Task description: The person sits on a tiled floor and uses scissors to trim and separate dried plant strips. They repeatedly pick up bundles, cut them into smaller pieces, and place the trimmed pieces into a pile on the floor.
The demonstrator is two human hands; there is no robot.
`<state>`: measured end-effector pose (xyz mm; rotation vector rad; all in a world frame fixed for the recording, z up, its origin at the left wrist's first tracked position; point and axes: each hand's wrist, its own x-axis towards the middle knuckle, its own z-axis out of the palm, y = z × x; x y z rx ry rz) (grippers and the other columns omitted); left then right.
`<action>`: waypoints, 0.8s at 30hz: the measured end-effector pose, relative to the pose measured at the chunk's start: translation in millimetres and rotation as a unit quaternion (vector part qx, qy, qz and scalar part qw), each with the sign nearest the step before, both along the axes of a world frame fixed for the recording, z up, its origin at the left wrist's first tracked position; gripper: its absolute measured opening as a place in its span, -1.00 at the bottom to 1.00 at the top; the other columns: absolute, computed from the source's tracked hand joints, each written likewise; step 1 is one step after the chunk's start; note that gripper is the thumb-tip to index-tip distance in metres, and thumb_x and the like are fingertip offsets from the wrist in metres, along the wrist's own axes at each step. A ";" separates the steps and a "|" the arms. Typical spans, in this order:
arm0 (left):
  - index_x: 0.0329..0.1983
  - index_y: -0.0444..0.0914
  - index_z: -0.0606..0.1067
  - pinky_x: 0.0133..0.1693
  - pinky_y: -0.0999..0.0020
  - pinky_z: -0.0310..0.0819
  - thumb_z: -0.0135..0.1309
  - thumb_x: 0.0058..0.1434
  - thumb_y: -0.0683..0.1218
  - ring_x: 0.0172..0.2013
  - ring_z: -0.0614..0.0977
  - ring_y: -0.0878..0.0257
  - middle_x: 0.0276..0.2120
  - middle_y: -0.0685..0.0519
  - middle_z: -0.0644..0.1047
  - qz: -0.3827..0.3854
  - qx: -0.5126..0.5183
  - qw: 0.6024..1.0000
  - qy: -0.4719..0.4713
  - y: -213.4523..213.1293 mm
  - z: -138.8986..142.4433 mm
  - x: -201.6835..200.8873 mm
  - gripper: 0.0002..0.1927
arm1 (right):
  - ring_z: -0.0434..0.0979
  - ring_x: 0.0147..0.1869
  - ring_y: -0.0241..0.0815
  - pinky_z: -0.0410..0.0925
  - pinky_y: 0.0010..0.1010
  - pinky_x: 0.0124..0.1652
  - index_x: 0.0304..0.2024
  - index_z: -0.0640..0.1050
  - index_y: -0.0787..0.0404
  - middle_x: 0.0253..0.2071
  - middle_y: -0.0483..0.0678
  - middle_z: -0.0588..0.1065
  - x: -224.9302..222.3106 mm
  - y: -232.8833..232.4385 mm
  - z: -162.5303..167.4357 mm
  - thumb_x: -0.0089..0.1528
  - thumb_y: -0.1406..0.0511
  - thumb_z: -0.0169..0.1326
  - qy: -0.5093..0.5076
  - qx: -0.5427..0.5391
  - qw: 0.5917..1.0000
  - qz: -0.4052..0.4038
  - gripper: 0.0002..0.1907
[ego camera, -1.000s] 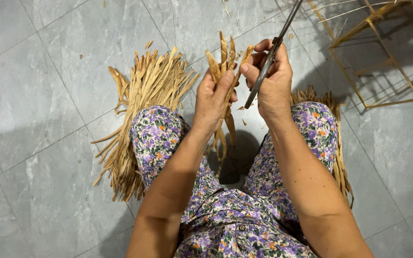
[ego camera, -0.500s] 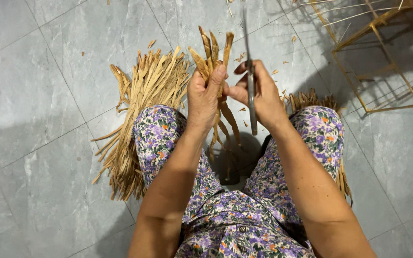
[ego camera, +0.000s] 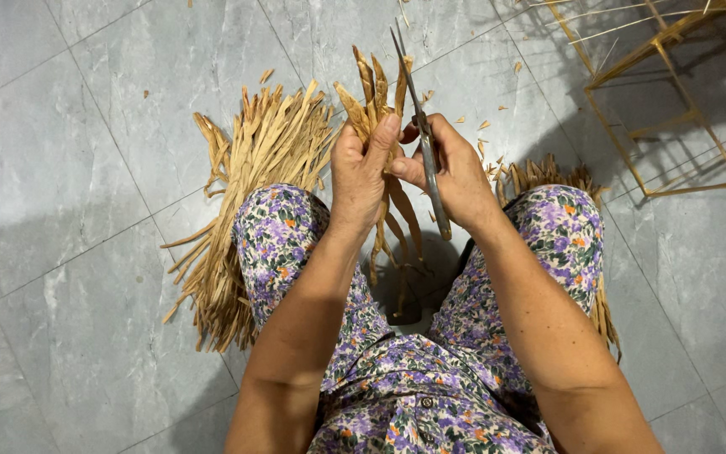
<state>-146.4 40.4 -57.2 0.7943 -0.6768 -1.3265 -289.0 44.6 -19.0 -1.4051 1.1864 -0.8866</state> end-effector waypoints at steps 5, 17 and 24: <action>-0.12 -0.30 0.44 -0.42 0.55 0.33 0.16 0.39 -0.06 -0.42 0.44 0.46 -0.36 0.14 0.49 0.000 -0.006 1.000 -0.004 -0.2 0.4 -0.2 -0.78 | 0.34 -0.35 -0.44 0.27 -0.57 -0.32 0.00 0.50 0.17 -0.46 -0.27 0.35 -0.4 -1.3 0.2 0.09 -0.09 0.34 0.018 0.003 1.000 -0.002 -0.36; -0.12 -0.30 0.44 -0.34 0.55 0.38 0.15 0.39 -0.06 -0.37 0.48 0.46 -0.33 0.15 0.51 0.023 -0.008 0.999 -0.046 -3.5 -3.4 -0.3 -0.79 | 0.24 -0.67 -0.45 0.10 -0.58 -0.65 -0.24 0.56 0.22 -0.69 -0.23 0.33 3.3 -4.7 5.7 0.17 0.16 0.33 -0.023 0.085 0.995 -0.036 -0.69; -0.10 -0.28 0.43 -0.41 0.48 0.52 0.09 0.40 -0.02 -0.40 0.56 0.41 -0.32 0.11 0.54 -0.004 0.036 0.997 -0.074 -1.3 4.0 2.3 -0.78 | 0.44 -0.55 -0.44 0.27 -0.60 -0.59 -0.14 0.53 0.21 -0.55 -0.16 0.48 1.5 -6.8 -6.7 0.25 0.24 0.30 -0.093 0.035 0.993 -0.061 -0.74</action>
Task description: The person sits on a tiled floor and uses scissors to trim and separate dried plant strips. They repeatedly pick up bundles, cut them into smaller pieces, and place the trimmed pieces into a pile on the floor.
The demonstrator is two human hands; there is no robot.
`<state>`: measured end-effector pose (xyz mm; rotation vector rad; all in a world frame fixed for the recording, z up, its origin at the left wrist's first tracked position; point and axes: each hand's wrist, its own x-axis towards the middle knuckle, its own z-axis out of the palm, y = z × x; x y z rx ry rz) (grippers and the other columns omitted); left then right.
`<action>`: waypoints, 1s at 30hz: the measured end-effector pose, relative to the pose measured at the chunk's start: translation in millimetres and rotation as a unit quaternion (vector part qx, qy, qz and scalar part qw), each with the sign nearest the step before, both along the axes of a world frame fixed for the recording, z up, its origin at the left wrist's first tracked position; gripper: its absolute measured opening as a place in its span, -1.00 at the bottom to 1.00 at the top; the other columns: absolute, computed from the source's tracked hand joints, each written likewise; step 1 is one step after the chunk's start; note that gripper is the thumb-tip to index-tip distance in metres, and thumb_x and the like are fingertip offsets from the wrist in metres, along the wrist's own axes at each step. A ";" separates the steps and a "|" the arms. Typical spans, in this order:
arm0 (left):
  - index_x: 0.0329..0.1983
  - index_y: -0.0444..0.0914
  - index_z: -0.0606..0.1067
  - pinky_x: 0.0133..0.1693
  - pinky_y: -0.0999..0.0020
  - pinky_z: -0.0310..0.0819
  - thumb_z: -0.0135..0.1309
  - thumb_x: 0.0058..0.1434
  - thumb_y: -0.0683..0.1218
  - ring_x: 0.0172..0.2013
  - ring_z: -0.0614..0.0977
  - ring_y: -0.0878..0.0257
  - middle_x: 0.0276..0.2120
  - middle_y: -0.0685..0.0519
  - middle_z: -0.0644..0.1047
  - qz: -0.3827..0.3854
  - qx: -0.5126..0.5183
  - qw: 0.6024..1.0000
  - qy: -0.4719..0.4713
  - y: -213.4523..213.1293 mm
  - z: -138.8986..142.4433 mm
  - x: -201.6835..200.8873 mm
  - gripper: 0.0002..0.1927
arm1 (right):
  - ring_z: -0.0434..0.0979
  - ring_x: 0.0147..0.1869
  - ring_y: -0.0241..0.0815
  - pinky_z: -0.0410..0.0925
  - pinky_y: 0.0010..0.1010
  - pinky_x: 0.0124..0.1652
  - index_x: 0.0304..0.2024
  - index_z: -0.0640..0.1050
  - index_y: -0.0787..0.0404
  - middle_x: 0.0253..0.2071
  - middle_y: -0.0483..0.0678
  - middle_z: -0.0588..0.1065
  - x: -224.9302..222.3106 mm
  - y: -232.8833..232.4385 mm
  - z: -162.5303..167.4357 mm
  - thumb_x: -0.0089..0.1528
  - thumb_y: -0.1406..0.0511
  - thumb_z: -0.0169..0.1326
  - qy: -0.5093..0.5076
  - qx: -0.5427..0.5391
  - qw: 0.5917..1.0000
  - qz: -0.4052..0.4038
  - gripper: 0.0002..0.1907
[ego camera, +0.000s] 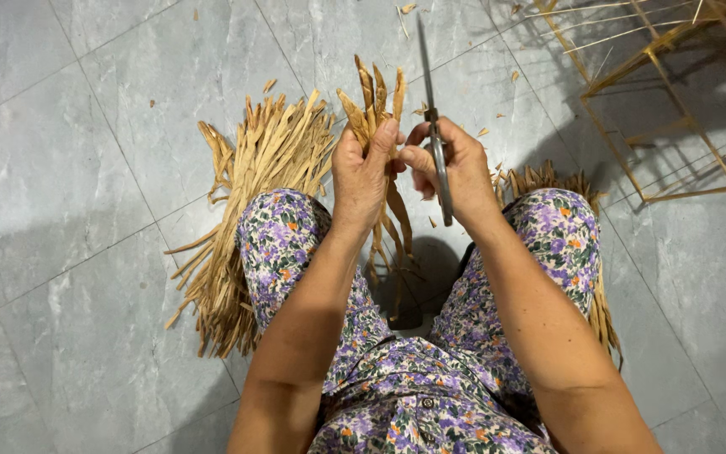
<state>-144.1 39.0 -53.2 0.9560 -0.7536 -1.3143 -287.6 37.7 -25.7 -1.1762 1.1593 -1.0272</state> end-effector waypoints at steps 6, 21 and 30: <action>-0.06 -0.31 0.41 -0.37 0.51 0.49 0.02 0.49 -0.01 -0.39 0.58 0.39 -0.32 0.08 0.54 0.025 -0.027 0.998 -0.047 -10.2 -14.6 4.4 -0.75 | 0.50 -0.42 -0.40 0.33 -0.57 -0.46 0.02 0.45 0.23 -0.24 -0.10 0.65 2.7 -10.3 -15.8 0.22 0.32 0.31 0.002 -0.046 0.999 -0.017 -0.61; 0.44 -0.32 0.30 0.30 0.30 0.26 -0.05 0.52 -0.02 0.23 0.40 0.20 0.26 0.04 0.30 0.003 -0.220 0.971 -0.088 -12.7 -2.3 -6.8 -0.50 | 0.35 -0.28 -0.47 0.31 -0.60 -0.27 -0.12 0.51 0.21 -0.36 -0.25 0.43 26.4 -8.4 -29.2 0.26 0.41 0.19 0.073 -0.189 0.978 -0.053 -0.84; 0.53 0.12 0.06 0.00 0.15 0.54 -0.07 0.37 0.21 0.08 0.60 0.08 0.27 -0.01 0.43 -0.139 -0.037 0.957 -0.252 -8.2 13.7 -10.6 -0.31 | 0.62 -0.18 -0.39 0.54 -0.54 -0.19 -0.06 0.50 0.16 -0.20 -0.17 0.60 14.5 -15.9 3.7 0.38 0.37 0.06 -0.119 -0.199 0.966 -0.111 -0.91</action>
